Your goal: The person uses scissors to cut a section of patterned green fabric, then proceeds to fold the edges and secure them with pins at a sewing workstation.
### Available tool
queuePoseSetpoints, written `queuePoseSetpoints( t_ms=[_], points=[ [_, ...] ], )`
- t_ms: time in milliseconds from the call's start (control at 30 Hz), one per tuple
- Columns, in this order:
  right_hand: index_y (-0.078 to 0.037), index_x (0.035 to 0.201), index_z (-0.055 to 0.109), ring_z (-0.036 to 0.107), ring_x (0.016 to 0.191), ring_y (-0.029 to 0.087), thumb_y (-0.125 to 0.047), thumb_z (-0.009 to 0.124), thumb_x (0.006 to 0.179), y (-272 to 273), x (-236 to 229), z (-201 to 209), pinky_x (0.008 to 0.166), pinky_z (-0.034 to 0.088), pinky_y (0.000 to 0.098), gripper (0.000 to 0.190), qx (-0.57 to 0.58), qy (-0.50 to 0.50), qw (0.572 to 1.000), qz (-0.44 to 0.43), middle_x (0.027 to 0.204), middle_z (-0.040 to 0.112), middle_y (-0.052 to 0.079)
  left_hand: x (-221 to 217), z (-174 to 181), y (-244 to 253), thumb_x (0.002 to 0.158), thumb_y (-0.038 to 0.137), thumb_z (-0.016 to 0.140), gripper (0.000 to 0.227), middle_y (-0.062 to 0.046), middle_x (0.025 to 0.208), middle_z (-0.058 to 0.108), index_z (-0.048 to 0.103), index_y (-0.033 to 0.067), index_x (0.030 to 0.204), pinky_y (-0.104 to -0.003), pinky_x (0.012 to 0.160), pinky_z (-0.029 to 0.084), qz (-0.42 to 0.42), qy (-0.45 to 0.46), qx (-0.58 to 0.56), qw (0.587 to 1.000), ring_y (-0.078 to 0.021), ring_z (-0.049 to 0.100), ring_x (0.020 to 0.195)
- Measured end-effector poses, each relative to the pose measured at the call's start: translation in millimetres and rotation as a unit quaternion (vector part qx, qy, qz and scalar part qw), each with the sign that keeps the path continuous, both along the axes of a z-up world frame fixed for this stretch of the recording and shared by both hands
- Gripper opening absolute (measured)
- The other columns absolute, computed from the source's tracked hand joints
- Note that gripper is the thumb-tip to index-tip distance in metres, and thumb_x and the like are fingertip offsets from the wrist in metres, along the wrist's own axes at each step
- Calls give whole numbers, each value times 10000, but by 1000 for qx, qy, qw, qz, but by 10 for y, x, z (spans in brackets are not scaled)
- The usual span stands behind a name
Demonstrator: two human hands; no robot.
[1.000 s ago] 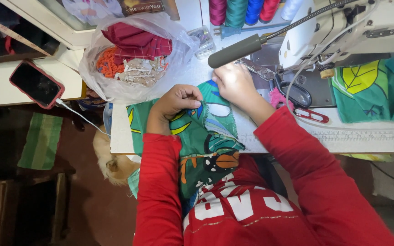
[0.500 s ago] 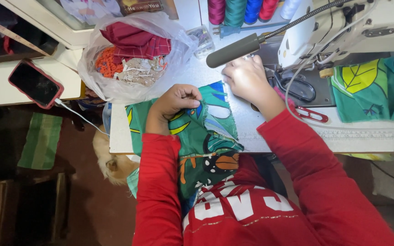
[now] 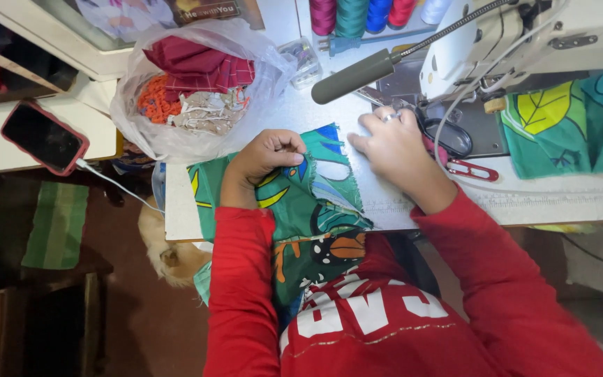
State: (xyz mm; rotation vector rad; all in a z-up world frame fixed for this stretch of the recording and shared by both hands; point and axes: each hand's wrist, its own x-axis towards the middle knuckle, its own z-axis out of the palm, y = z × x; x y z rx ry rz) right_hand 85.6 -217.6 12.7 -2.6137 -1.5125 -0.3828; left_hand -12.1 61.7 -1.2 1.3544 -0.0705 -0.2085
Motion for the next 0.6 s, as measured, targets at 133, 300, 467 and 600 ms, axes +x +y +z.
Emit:
queuePoseSetpoints(
  t_ms=[133, 300, 467, 600],
  points=[
    [-234, 1083, 754, 511, 1197, 250, -94, 551, 981, -230, -6, -173, 933, 314, 448, 267, 86, 19, 996, -34, 1238, 638, 22, -1, -40, 12, 819, -28, 787, 129, -34, 677, 652, 706, -55, 915, -175, 594, 487, -2, -9, 19, 1000, -53, 614, 606],
    [-211, 1064, 767, 568, 1110, 226, -189, 625, 982, -326, -82, -183, 878, 368, 421, 166, 86, 14, 992, -86, 1076, 662, -10, -49, 87, -42, 820, -23, 790, 129, -28, 671, 647, 708, -47, 917, -174, 602, 490, -2, 0, 13, 1000, -52, 613, 602],
    [-153, 1161, 751, 565, 1085, 261, -373, 706, 939, -96, -179, -185, 838, 387, 442, 316, 53, 22, 992, -111, 1075, 657, 37, -65, 103, -52, 808, -20, 794, 132, -10, 656, 636, 711, -38, 909, -159, 609, 480, 7, 1, 9, 1000, -39, 603, 597],
    [-200, 1160, 751, 560, 1084, 265, -373, 723, 909, 22, -225, -237, 838, 389, 444, 306, 62, 4, 995, -84, 1077, 645, 19, -67, 86, -48, 811, -21, 794, 128, -16, 659, 637, 712, -38, 908, -164, 603, 487, 2, 2, 7, 1000, -43, 608, 596]
  ],
)
